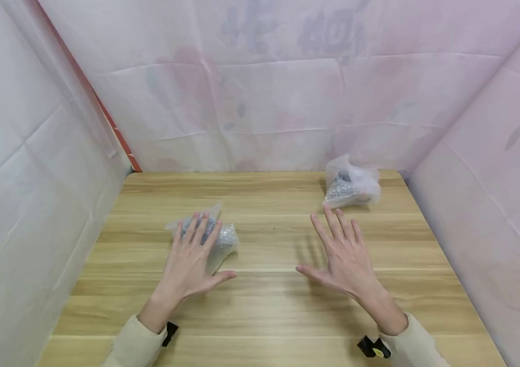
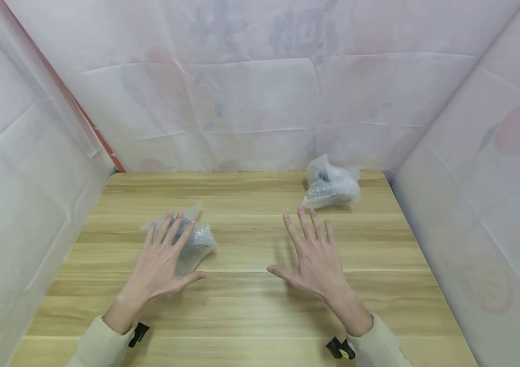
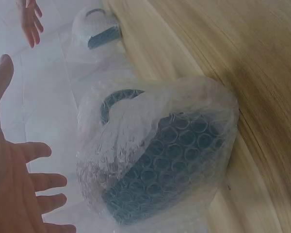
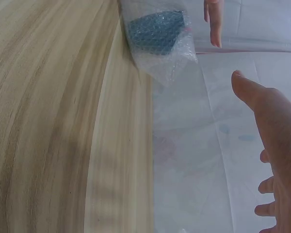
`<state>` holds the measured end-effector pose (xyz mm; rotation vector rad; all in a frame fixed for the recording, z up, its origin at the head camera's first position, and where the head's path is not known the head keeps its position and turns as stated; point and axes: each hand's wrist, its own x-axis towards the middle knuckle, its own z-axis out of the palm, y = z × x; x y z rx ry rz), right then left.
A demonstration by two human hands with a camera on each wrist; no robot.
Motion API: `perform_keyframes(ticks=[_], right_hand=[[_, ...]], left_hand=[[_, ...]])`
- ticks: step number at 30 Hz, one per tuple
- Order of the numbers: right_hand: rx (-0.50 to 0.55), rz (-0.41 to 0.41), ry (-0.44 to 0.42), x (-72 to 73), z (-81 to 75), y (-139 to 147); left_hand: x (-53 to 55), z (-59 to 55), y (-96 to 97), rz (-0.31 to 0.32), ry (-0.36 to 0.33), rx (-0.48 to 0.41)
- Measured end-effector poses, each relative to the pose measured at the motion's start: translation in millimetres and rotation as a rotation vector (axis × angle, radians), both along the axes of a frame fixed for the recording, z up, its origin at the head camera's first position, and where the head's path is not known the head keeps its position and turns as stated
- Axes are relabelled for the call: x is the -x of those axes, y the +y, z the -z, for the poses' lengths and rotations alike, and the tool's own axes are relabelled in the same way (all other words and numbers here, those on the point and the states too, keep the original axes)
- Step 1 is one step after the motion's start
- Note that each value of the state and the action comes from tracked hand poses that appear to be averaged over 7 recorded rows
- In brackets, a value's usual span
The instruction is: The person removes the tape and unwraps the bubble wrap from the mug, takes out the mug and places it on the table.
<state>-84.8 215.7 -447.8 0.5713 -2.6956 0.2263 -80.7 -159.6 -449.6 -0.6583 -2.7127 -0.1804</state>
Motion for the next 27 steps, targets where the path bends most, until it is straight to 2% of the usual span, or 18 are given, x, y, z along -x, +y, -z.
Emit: perform_keyframes(ticks=[9,21,27], right_hand=[[-0.012,-0.007,-0.032,0.4,1.8,-5.7],[-0.062,-0.061,-0.082,5.7,-8.6,-33.1],[-0.078,-0.097,-0.099,7.6,-7.8,-46.1]], left_hand=[[-0.2,-3.5,-7.0,-0.010,-0.034,0.008],[1.5,-2.2,-29.6,-0.025,0.027,0.047],[0.4,-2.2,-39.5,-0.047,0.014,0.043]])
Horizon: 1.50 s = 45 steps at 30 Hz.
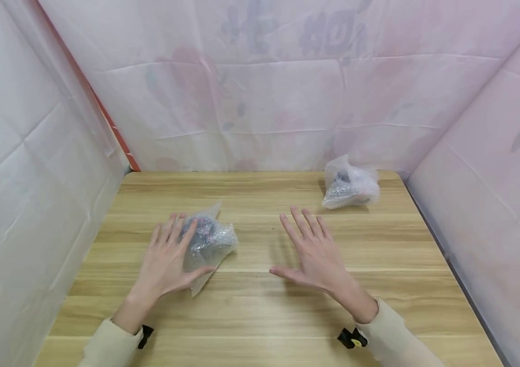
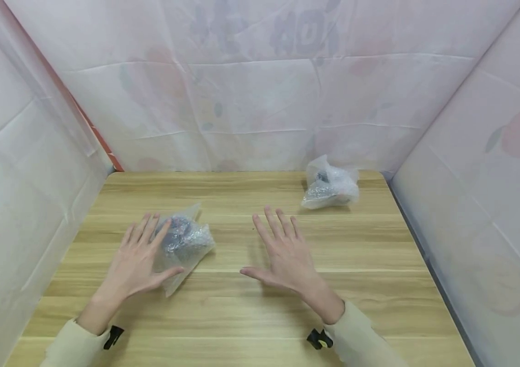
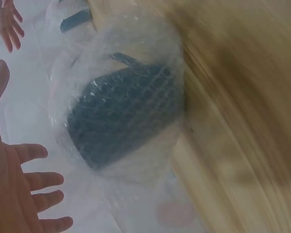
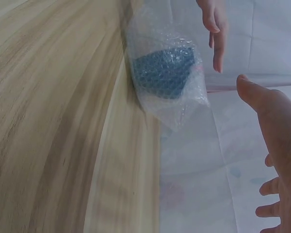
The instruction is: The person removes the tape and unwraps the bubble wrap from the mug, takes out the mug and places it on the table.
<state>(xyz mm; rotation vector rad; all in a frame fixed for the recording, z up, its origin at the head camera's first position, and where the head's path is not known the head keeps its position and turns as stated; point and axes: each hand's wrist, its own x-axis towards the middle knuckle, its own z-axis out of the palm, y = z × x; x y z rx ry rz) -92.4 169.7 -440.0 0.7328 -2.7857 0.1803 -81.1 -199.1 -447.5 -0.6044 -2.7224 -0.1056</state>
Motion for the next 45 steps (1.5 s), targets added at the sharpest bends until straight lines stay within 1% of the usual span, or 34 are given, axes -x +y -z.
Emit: perform_keyframes(ticks=[6,10,14,18,21,24,29,33,37,41,45], right_hand=[[-0.015,-0.036,0.022,7.3,6.4,-14.1],[-0.008,-0.072,0.035,11.7,12.8,-23.6],[0.002,-0.104,0.030,14.7,19.9,-34.5],[-0.004,-0.110,0.016,17.3,26.4,-43.6],[-0.017,-0.113,0.006,19.8,31.0,-49.1],[-0.017,-0.129,-0.005,22.6,35.3,-55.4],[-0.002,-0.153,-0.003,26.2,41.6,-68.8],[-0.010,-0.165,-0.004,29.0,45.0,-79.5],[-0.019,-0.182,-0.006,32.5,47.5,-89.2],[-0.031,-0.190,-0.002,36.1,49.6,-96.9],[-0.033,-0.193,0.038,40.0,50.9,-103.1]], left_hand=[[-2.8,3.7,-12.6,-0.022,-0.007,-0.009],[-5.2,8.0,-19.9,-0.030,0.013,-0.030],[-8.4,13.0,-25.4,-0.041,0.043,-0.046],[-10.4,18.2,-29.0,-0.062,0.058,-0.065],[-11.1,22.2,-30.7,-0.066,0.068,-0.083],[-11.3,26.6,-32.7,-0.069,0.099,-0.090],[-10.1,35.3,-37.1,-0.062,0.178,-0.076],[-9.2,40.2,-39.7,-0.055,0.204,-0.071],[-9.8,42.8,-40.9,-0.067,0.199,-0.060],[-10.8,43.9,-40.7,-0.085,0.173,-0.050],[-11.2,44.5,-40.0,-0.090,0.154,-0.049]])
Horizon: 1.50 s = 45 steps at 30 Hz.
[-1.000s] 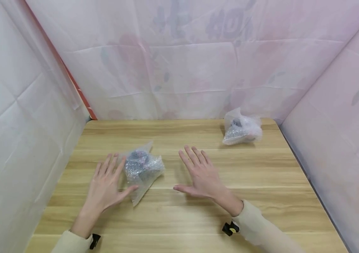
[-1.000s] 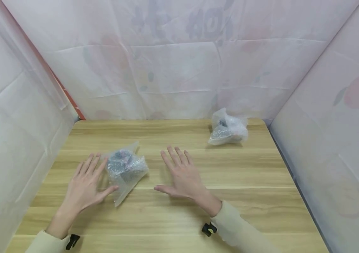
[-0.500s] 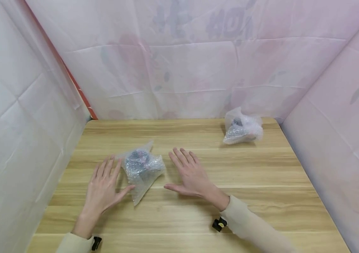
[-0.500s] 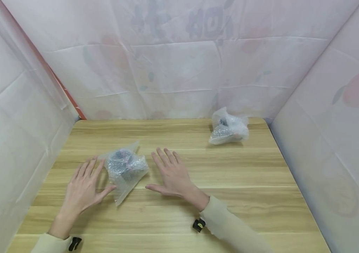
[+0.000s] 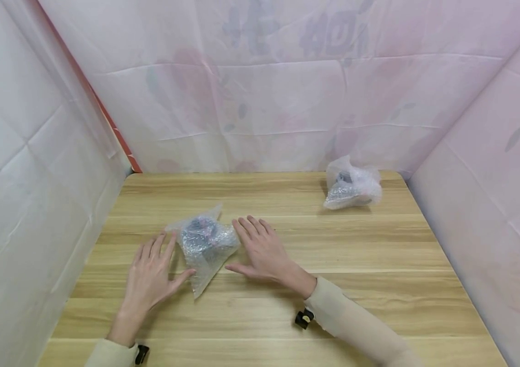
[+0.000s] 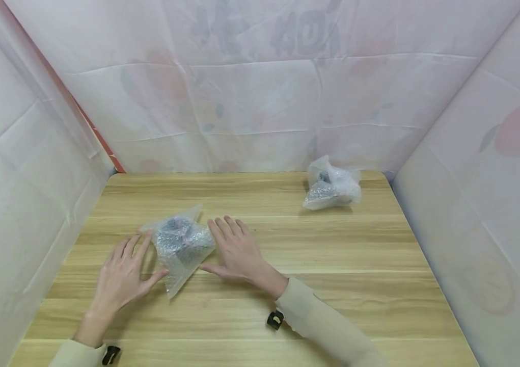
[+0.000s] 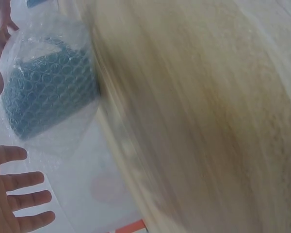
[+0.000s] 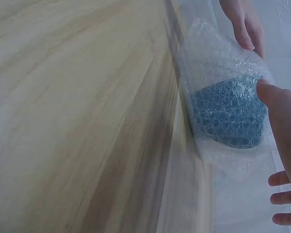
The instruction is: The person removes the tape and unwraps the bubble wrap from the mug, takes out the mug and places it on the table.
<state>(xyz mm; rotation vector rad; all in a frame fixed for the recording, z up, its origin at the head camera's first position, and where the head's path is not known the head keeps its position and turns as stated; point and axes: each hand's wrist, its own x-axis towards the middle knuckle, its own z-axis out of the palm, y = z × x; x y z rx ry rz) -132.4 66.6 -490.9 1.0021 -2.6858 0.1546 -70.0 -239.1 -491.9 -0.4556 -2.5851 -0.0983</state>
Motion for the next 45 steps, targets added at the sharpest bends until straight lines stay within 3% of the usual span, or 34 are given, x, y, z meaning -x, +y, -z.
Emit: perform_keyframes(ticks=[15,29,45], right_hand=[[-0.061,-0.020,0.043,10.7,-2.2,-18.3],[-0.077,-0.037,0.046,18.7,3.6,-29.7],[-0.086,-0.042,0.033,21.3,1.6,-21.9]], left_hand=[[4.3,0.0,1.2,-0.008,-0.002,0.027],[8.2,9.6,13.1,-0.036,-0.018,0.033],[15.5,8.9,16.1,-0.024,0.042,0.057]])
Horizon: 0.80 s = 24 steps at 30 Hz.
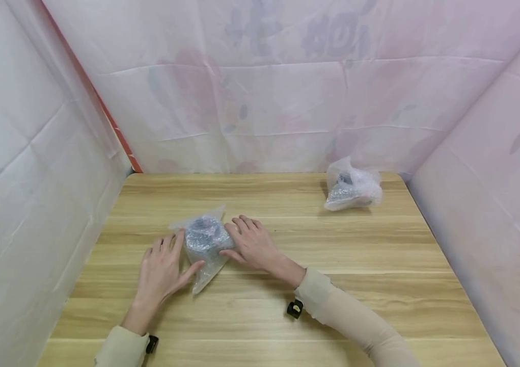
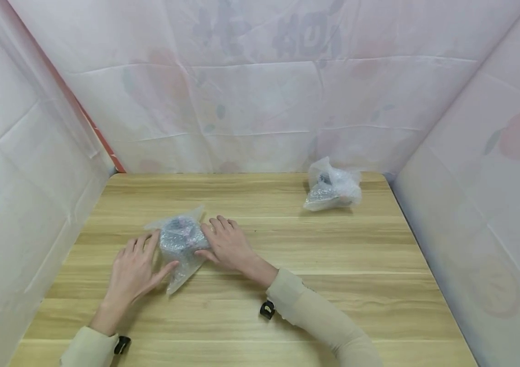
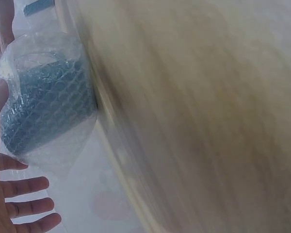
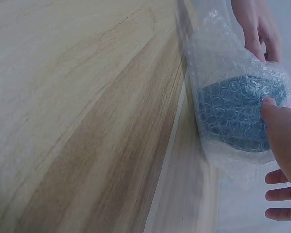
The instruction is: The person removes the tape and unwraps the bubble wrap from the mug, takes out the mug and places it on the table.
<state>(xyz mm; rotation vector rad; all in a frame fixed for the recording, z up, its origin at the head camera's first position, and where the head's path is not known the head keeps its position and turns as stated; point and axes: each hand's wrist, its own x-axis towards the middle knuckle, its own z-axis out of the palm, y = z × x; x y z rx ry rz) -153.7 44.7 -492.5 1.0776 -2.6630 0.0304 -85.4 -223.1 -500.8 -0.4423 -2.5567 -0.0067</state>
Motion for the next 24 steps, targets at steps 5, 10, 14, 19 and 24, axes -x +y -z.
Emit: perform_keyframes(ticks=[5,10,14,19,24], right_hand=[[0.001,0.005,0.018,0.8,1.7,3.2],[0.004,0.004,0.033,0.7,2.1,6.0],[0.016,0.000,0.038,-0.2,0.6,9.4],[0.034,0.007,0.028,-1.3,0.0,16.7],[0.028,0.007,0.034,-1.4,0.3,23.3]], left_hand=[[0.9,-2.4,1.7,-0.002,-0.016,-0.002],[1.6,-3.3,3.0,0.004,-0.025,-0.006],[3.4,-3.9,4.9,0.013,-0.025,-0.008],[6.4,-4.2,10.1,0.035,-0.027,0.001],[8.6,-3.9,15.2,0.041,-0.034,0.022]])
